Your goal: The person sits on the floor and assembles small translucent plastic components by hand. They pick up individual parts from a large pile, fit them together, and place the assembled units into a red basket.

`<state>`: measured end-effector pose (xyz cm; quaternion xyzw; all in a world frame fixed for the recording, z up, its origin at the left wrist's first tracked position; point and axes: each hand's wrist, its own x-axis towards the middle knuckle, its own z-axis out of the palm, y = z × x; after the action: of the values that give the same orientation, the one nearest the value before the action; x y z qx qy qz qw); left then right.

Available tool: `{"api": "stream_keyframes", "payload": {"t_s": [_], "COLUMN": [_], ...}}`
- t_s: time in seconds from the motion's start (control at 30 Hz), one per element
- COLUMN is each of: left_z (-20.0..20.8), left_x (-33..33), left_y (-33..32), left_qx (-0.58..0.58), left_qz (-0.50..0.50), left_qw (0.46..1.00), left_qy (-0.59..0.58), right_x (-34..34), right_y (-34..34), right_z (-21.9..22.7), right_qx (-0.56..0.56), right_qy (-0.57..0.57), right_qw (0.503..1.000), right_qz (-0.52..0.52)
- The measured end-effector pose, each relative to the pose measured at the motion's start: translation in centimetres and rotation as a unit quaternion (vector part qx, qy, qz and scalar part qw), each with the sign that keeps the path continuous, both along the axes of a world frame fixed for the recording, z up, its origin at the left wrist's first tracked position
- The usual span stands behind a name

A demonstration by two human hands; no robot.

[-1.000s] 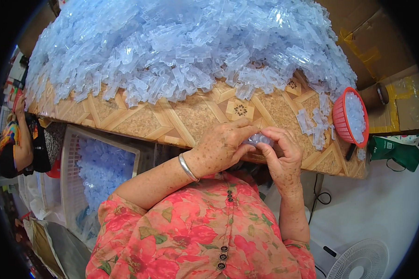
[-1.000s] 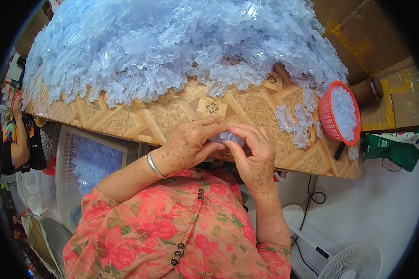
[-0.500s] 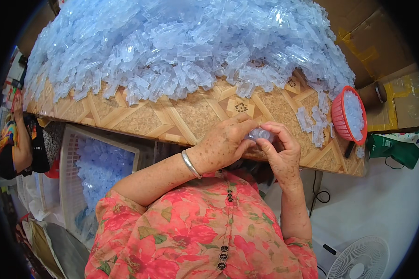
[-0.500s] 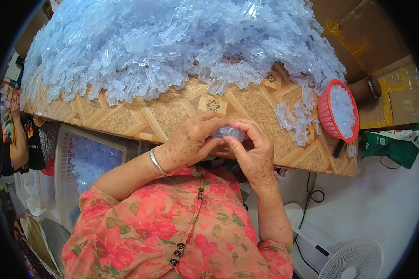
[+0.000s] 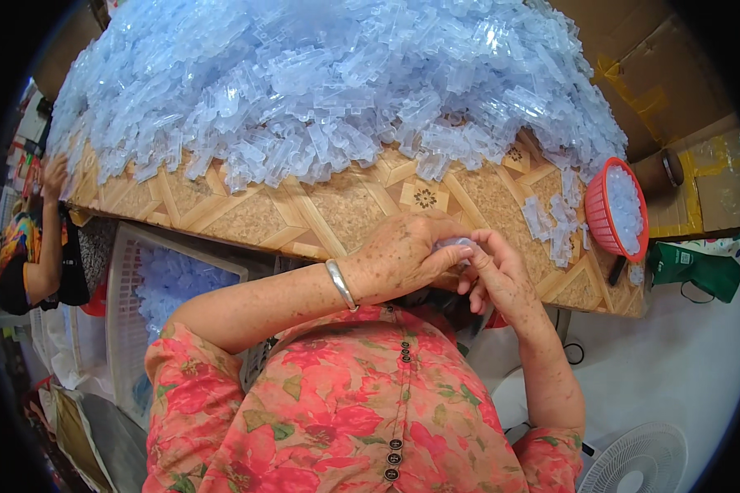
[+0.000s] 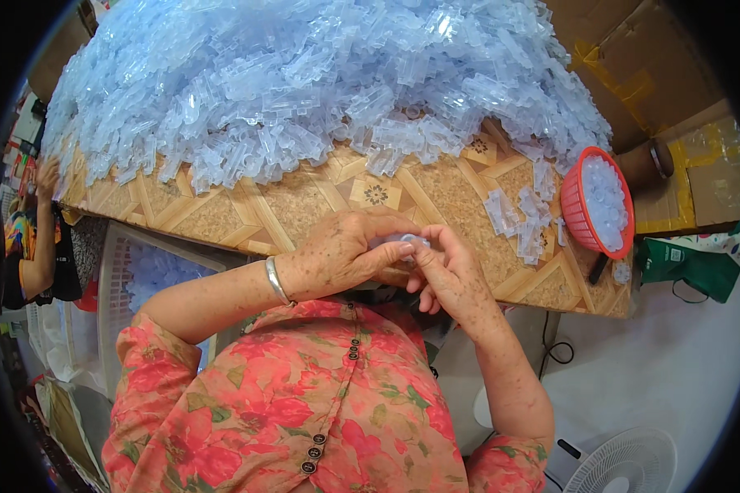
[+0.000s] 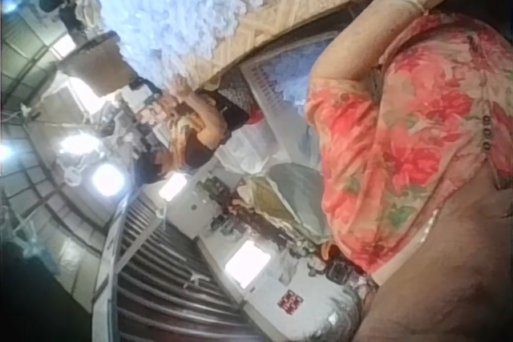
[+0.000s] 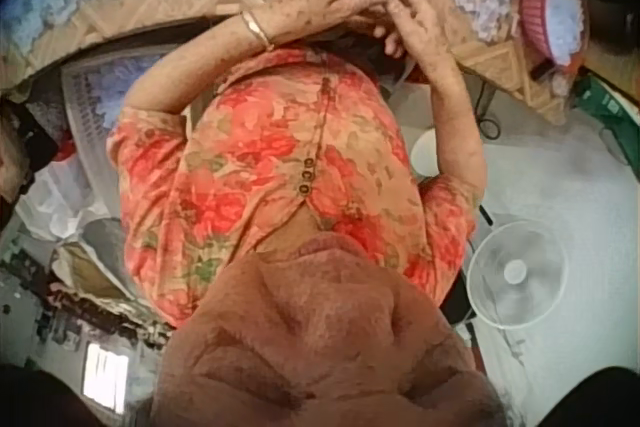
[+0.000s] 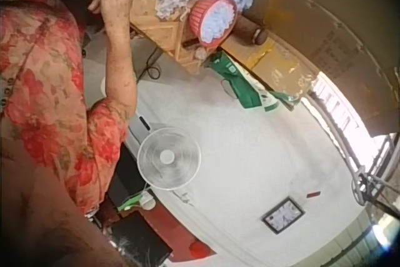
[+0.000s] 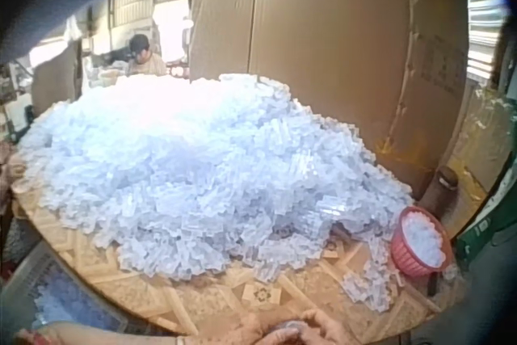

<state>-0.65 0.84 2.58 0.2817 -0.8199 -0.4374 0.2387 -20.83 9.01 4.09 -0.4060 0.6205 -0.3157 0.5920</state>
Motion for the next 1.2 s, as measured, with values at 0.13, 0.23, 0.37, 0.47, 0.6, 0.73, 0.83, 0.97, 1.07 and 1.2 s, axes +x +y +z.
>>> {"api": "stream_keyframes", "payload": {"t_s": [0.13, 0.23, 0.37, 0.47, 0.6, 0.73, 0.83, 0.97, 1.07, 1.2], "left_z": [-0.7, 0.3, 1.8, 0.1, 0.0, -0.2, -0.3, 0.3, 0.4, -0.3], "left_x": [-0.3, -0.2, -0.7, -0.7, -0.9, -1.1, -1.3, -1.6, -1.4, -1.2], "left_y": [-0.9, -1.0, -1.7, -1.3, -0.5, -0.4, -0.5, -0.8, -0.8, -0.4], "left_qx": [0.083, 0.2, 0.353, 0.306, 0.299, 0.322, 0.334, 0.325, 0.307, 0.29], "left_qz": [-0.039, -0.027, -0.031, -0.03, 0.02, 0.011, 0.015, 0.015, 0.015, -0.012], "left_qw": [0.995, 0.979, 0.933, 0.951, 0.954, 0.946, 0.942, 0.945, 0.951, 0.957], "left_qy": [0.045, 0.006, -0.056, -0.022, -0.018, -0.023, -0.015, -0.029, -0.02, -0.015], "right_x": [-0.6, -0.6, -0.9, -1.0, -0.7, -0.7, -0.8, -1.8, -1.3, -1.1], "right_y": [-1.2, -1.4, -1.7, -2.0, -2.1, -2.0, -1.9, -2.4, -1.9, -1.5], "right_z": [1.0, 0.9, 1.2, 0.9, 1.0, 0.5, 0.2, 0.2, -0.1, 0.2], "right_qx": [0.099, 0.104, 0.131, 0.142, 0.145, 0.139, 0.126, 0.129, 0.115, 0.106], "right_qy": [-0.091, -0.121, -0.147, -0.155, -0.157, -0.161, -0.161, -0.161, -0.145, -0.152], "right_qw": [0.991, 0.987, 0.98, 0.977, 0.977, 0.977, 0.979, 0.978, 0.983, 0.982], "right_qz": [0.013, 0.014, 0.018, 0.025, 0.024, 0.018, 0.016, 0.036, 0.021, 0.047]}}
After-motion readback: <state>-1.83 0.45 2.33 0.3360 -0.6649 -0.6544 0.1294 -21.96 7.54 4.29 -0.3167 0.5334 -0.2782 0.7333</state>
